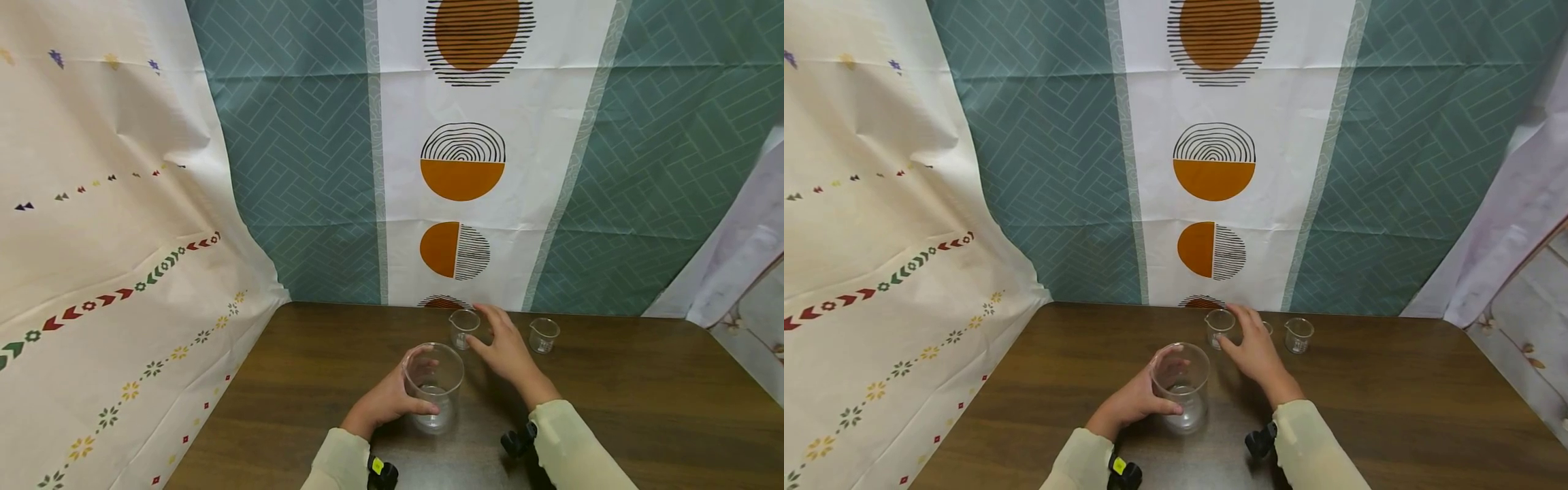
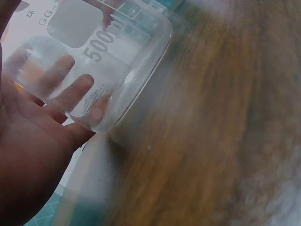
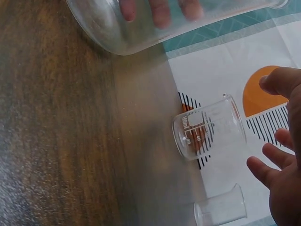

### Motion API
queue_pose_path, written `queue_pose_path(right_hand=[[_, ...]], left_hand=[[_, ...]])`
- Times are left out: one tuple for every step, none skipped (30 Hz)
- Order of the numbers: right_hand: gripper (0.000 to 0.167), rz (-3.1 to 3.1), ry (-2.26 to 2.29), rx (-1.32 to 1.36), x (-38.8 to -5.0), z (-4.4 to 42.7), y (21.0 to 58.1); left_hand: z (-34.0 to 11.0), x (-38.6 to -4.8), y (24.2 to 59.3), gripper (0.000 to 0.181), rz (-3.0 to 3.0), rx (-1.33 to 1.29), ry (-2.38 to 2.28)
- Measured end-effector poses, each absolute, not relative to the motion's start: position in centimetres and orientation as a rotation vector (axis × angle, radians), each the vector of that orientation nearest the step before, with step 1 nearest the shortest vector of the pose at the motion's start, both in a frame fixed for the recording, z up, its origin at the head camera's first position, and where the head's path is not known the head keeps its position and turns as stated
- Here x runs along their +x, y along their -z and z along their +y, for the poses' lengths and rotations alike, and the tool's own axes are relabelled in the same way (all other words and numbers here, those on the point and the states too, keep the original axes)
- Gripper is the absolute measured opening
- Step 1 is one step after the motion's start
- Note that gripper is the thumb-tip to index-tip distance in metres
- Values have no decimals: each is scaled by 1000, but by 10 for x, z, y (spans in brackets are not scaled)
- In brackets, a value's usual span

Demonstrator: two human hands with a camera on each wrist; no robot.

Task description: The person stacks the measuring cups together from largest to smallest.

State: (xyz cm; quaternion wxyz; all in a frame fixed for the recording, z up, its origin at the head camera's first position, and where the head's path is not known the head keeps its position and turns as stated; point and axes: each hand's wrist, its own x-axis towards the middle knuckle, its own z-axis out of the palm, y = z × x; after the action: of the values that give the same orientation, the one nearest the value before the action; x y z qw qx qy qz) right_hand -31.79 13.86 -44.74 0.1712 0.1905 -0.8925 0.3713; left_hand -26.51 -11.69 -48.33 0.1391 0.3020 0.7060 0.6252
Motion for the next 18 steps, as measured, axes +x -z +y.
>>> queue_pose_path(right_hand=[[66,-2535,-1050,540,-318,138,447],[66,-2534,-1046,538,-318,138,447],[66,-2536,-1045,534,-318,138,447],[66,-2537,-1040,532,-318,138,447],[66,-2538,-1037,530,-319,138,447],[66,-2541,-1034,526,-319,138,447],[66,-2539,-1028,527,-320,137,447],[66,-2541,-1023,527,-321,137,447],[67,-2545,-1016,528,-322,137,447],[67,-2548,-1007,532,-322,137,447],[67,-2550,-1000,534,-323,137,448],[67,-2552,-991,538,-324,137,447],[67,-2554,-984,542,-325,137,447],[67,-2560,-980,545,-325,137,447],[67,-2563,-976,550,-326,137,446],[68,-2565,-969,555,-326,138,446],[68,-2567,-967,558,-327,138,446],[68,-2569,-962,561,-327,138,446]], left_hand=[[-117,-265,483,95,2044,875,-1806],[-117,-265,484,95,2044,873,-1804],[-117,-265,484,95,2044,867,-1803],[-118,-265,484,95,2043,861,-1803],[-118,-265,484,95,2040,855,-1805],[-118,-266,484,95,2035,853,-1807],[-118,-266,484,95,2034,850,-1807],[-118,-266,484,95,2032,847,-1809],[-118,-266,485,95,2029,848,-1812],[-118,-266,485,95,2028,852,-1813],[-118,-266,485,95,2027,856,-1815],[-118,-266,486,95,2028,859,-1814],[-118,-266,486,95,2030,861,-1813],[-118,-266,486,95,2030,866,-1813],[-118,-266,486,95,2029,869,-1815],[-118,-266,486,95,2030,874,-1815],[-117,-266,486,95,2031,880,-1816],[-117,-266,486,95,2030,886,-1818]])
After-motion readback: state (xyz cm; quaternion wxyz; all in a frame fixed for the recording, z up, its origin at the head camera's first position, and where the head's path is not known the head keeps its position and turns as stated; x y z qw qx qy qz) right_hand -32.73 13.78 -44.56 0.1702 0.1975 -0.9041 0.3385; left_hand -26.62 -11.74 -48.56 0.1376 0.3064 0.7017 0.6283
